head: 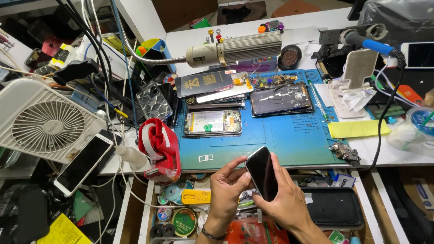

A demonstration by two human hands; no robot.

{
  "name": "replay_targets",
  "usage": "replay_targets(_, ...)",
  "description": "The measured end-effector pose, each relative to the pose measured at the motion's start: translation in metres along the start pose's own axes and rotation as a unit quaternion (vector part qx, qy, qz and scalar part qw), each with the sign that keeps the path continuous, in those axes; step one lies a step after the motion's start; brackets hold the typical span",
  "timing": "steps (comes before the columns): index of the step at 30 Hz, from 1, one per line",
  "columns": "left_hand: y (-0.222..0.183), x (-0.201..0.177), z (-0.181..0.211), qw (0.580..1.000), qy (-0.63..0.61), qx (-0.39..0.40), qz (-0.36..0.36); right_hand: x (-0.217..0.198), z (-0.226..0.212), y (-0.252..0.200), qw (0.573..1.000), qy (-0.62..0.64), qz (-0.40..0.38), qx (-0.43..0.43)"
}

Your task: Removing the back cover of a smartphone using hands and a small prying tool at a repair station.

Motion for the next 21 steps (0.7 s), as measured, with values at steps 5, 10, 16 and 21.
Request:
replay_targets(5, -0.002, 0.003, 0.003, 1.0, -0.001, -0.016, 0.003, -0.001, 0.001, -0.002, 1.0, -0.006, 0.006, 0.003)
replay_targets(10, 0.002, 0.001, 0.019, 0.997, 0.042, -0.056, 0.03, -0.006, -0.001, -0.002, 0.999, 0.044, -0.018, -0.026)
replay_targets(16, 0.008, -0.014, 0.019, 0.996, 0.032, -0.036, -0.07, -0.008, -0.004, -0.004, 0.982, 0.176, -0.058, -0.024)
replay_targets(21, 0.012, -0.012, 0.014, 0.997, -0.018, -0.067, -0.019, -0.008, -0.003, 0.001, 0.982, 0.175, -0.047, -0.055)
Point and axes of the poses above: each hand's wrist, its own y-axis towards the middle knuckle, its own x-axis out of the palm, z = x × y, the point moved 1 cm from there along y, towards the middle knuckle, and after that the axes turned 3 degrees about x, right-handed, at the moved point
